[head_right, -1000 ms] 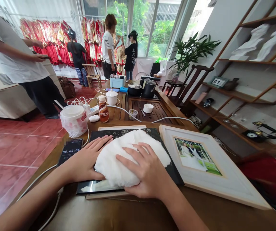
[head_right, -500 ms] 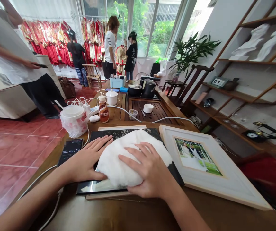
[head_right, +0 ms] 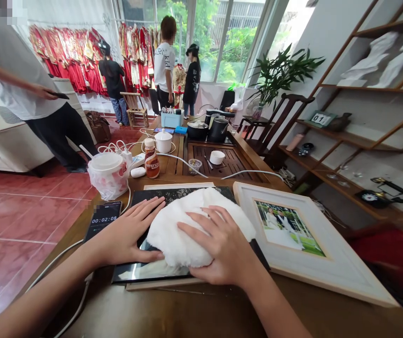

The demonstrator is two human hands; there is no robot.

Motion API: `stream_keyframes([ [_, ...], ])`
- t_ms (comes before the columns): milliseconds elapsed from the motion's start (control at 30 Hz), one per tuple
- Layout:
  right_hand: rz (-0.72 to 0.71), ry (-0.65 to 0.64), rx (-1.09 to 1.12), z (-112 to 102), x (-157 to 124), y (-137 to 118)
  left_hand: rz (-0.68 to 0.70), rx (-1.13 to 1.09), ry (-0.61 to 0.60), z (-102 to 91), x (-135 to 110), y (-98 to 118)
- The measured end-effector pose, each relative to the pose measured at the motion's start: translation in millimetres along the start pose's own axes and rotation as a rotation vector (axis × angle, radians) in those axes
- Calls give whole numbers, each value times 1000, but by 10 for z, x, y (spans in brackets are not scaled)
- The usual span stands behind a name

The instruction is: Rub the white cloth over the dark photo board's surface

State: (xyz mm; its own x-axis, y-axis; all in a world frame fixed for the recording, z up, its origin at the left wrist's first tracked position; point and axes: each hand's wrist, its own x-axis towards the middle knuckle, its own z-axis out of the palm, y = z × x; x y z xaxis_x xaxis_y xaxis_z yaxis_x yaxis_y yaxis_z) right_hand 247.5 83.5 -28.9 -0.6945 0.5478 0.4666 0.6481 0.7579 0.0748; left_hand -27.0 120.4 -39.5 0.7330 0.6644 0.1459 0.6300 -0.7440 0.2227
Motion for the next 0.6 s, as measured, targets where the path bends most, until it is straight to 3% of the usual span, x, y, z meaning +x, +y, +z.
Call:
stream_keyframes([
  [133,-18,-17,37,11,16,-28,11,6,-1,11,-3,-7],
  [367,80,-2,-64,-13,-46,109,-7,-5,11,-16,-11,8],
  [600,-28,4,45,37,45,-81,17,4,-16,4,3,-8],
])
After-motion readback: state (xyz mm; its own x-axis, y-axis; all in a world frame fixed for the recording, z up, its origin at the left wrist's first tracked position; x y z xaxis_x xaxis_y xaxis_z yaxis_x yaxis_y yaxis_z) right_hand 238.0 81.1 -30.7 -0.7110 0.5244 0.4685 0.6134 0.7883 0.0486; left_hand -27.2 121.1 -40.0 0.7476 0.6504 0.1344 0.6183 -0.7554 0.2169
